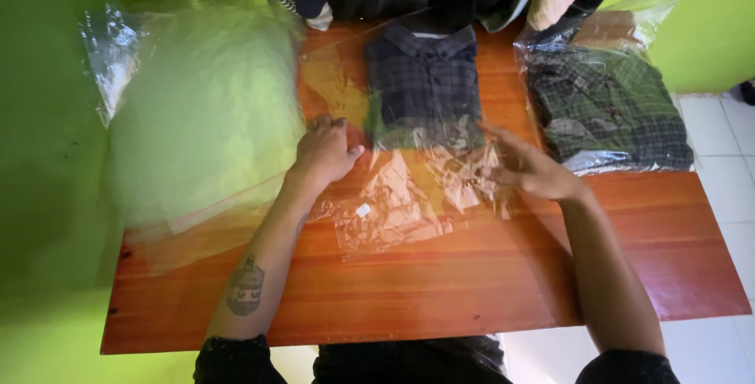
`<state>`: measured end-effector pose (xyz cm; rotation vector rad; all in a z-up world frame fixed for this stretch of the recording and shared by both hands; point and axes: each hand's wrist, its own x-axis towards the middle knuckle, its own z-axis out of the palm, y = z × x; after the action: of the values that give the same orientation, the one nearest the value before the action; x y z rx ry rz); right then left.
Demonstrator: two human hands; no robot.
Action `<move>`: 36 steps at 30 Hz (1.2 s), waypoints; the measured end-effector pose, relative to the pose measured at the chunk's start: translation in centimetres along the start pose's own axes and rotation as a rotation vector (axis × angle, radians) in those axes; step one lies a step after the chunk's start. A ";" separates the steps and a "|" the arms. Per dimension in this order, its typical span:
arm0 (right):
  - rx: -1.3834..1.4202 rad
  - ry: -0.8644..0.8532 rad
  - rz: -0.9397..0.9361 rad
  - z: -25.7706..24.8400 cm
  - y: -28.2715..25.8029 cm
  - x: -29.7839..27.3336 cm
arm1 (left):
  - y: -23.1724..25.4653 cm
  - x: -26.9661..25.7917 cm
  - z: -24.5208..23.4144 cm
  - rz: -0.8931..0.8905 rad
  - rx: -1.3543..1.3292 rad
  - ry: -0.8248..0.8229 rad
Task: Folding a plaid shirt and placing it into a plastic bag.
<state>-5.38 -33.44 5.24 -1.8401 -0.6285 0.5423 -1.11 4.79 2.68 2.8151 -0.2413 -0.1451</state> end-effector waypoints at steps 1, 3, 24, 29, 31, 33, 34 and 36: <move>0.045 0.106 0.067 0.3 -0.4 0.3 | 0.1 0.0 -0.1 0.004 0.006 -0.020; 0.092 0.203 0.137 0.5 0.0 0.6 | 0.1 -0.4 -0.2 0.001 0.009 -0.043; 0.031 0.187 0.508 -0.6 0.6 0.5 | -0.2 -1.1 -2.3 -0.039 -0.047 -0.169; 0.230 0.404 0.312 -0.5 5.3 0.8 | -0.3 -0.9 -1.4 0.010 0.024 -0.106; 0.203 0.375 0.316 -0.2 3.5 1.0 | -0.7 -0.9 -1.1 0.032 0.030 -0.108; 0.175 0.349 0.318 0.1 1.7 1.2 | -0.5 -1.0 -1.4 0.057 0.037 -0.108; 0.196 0.409 0.339 0.4 0.9 1.4 | -0.3 -1.1 -1.7 0.043 0.038 -0.132; 0.217 0.474 0.361 0.2 1.6 1.4 | -0.2 -1.1 -1.9 0.035 0.039 -0.158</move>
<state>-4.23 -32.87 3.58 -1.7923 0.0810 0.3671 -1.91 5.76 4.53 2.8390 -0.3323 -0.3594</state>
